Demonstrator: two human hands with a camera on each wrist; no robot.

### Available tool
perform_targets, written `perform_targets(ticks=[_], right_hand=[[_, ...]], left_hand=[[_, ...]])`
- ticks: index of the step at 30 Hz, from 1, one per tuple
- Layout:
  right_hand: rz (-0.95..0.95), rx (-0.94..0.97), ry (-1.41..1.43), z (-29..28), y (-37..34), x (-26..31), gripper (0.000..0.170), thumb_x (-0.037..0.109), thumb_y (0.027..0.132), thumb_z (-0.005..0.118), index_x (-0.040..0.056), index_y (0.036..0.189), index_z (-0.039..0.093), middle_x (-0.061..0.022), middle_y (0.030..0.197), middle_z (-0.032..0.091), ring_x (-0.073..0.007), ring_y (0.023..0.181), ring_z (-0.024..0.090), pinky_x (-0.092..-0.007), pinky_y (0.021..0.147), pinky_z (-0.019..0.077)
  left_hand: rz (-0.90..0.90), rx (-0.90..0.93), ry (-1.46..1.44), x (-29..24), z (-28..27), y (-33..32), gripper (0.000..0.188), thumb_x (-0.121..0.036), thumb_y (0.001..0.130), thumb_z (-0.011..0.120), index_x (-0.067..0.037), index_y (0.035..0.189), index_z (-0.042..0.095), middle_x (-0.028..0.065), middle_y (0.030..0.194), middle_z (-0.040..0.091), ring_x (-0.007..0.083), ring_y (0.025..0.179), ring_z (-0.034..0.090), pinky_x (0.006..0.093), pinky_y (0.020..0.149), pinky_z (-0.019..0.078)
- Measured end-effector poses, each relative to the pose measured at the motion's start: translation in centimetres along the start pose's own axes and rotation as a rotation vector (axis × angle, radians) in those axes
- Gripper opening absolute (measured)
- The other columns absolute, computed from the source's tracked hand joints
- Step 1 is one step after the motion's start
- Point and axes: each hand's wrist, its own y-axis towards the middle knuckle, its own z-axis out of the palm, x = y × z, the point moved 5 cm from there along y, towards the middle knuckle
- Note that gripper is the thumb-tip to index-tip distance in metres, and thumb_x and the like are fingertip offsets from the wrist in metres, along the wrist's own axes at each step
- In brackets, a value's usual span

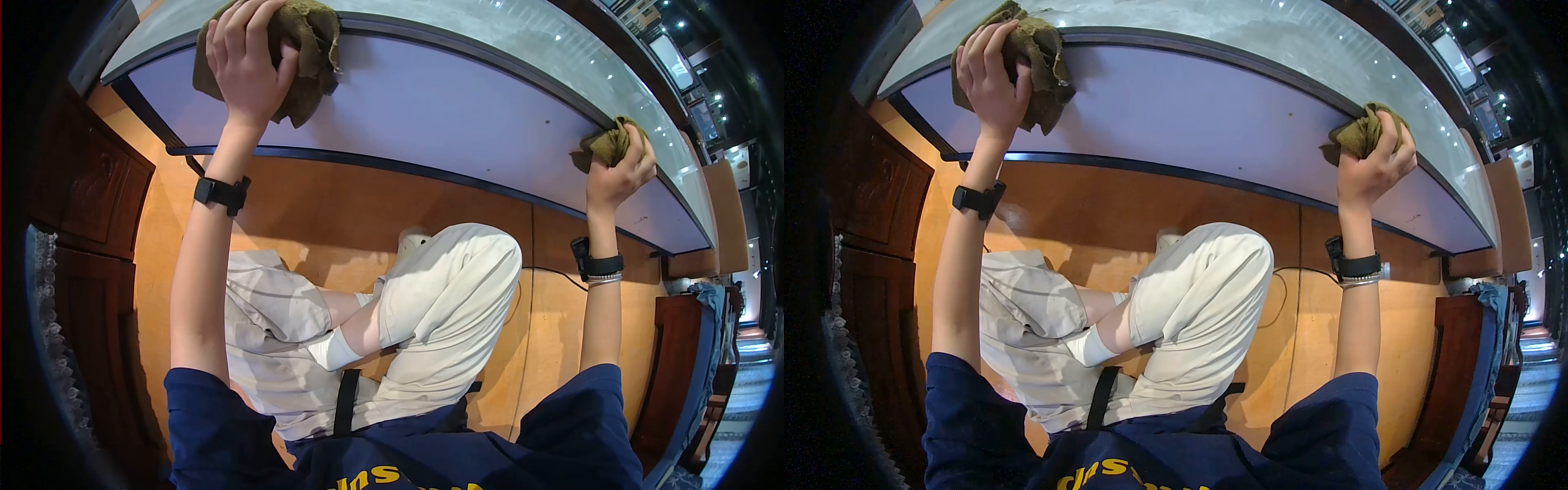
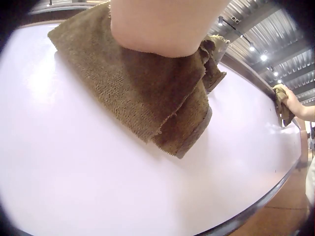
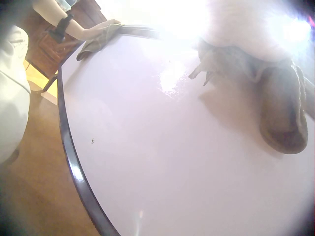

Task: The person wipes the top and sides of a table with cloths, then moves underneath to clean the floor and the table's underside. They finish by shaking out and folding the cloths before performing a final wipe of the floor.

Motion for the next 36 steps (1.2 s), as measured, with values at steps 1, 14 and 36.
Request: perform_targets(ticks=[1,14,36], right_hand=[[0.001,-0.002,0.005,0.0,0.0,0.0,0.044,0.019,0.065,0.067,0.0148,0.108,0.054,-0.0084,0.107,0.046,-0.0286,0.106,0.042,-0.0402,0.091,0.0311],[0.018,-0.09,-0.007,0.6,-0.6,-0.6,0.046,0.02,0.064,0.068,0.0172,0.107,0.055,-0.0069,0.107,0.046,-0.0278,0.104,0.043,-0.0394,0.088,0.0332],[0.051,-0.244,0.107,1.3,0.2,-2.3,0.041,0.034,0.055,0.062,0.0134,0.091,0.061,-0.0062,0.087,0.05,-0.0263,0.086,0.049,-0.0401,0.08,0.0356]], left_hand=[[-0.001,0.001,0.004,0.0,0.0,0.0,0.041,-0.016,0.074,0.053,-0.013,0.115,0.051,0.0041,0.115,0.049,0.0219,0.115,0.042,0.0402,0.102,0.0239],[0.018,0.12,0.053,-0.6,0.0,-0.6,0.054,-0.015,0.073,0.054,-0.011,0.125,0.042,0.0079,0.125,0.042,0.0269,0.122,0.033,0.0447,0.104,0.0191],[0.144,0.725,-0.359,-15.6,6.5,-8.1,0.062,-0.027,0.07,0.059,-0.011,0.127,0.04,0.0114,0.121,0.044,0.0348,0.113,0.038,0.053,0.097,0.0286]])
